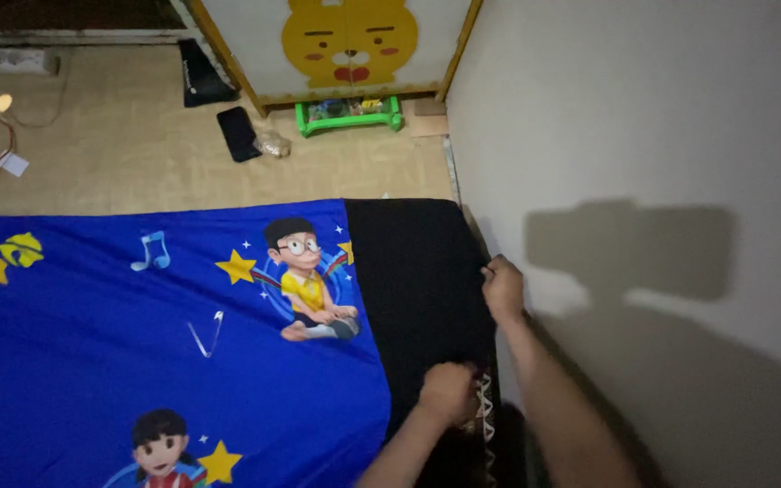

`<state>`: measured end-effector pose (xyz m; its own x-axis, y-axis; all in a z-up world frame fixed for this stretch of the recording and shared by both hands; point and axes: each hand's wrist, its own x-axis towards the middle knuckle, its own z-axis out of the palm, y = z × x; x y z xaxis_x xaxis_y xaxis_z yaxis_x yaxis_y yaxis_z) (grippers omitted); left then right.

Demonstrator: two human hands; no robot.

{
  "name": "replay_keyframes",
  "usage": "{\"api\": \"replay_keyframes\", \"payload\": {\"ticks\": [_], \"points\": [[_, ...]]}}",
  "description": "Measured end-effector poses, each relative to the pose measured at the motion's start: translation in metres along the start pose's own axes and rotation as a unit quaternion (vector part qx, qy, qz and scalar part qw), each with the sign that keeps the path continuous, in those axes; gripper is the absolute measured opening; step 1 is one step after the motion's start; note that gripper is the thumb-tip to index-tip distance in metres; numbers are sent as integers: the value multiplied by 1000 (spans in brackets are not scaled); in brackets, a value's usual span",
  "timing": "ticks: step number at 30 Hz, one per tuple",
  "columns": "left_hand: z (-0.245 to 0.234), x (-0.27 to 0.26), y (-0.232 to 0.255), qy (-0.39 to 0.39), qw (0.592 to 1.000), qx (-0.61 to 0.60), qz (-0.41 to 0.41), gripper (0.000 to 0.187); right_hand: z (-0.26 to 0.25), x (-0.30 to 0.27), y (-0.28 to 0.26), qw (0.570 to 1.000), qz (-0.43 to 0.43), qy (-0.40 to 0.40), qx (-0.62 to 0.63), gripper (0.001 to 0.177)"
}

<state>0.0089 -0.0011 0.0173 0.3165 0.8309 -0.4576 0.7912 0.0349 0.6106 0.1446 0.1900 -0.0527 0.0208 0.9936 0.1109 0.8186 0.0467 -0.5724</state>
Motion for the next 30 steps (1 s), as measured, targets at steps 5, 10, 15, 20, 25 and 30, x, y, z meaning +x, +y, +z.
{"api": "replay_keyframes", "payload": {"ticks": [5,10,15,20,25,30], "points": [[-17,-13,-16,23,997,-67,-7,32,-16,16,-23,981,59,-165,-84,23],[-37,-14,-95,124,985,-120,-25,28,32,23,39,944,234,-232,17,38],[-124,-18,-131,392,917,36,-55,40,57,41,55,876,313,-367,23,36],[-159,15,-169,369,915,123,-111,68,57,77,31,967,204,-145,36,21],[-187,43,-179,281,941,131,-135,69,41,88,-45,986,-27,71,147,21],[-199,62,-183,255,947,145,-133,77,62,99,-26,996,-17,30,86,24]]}}
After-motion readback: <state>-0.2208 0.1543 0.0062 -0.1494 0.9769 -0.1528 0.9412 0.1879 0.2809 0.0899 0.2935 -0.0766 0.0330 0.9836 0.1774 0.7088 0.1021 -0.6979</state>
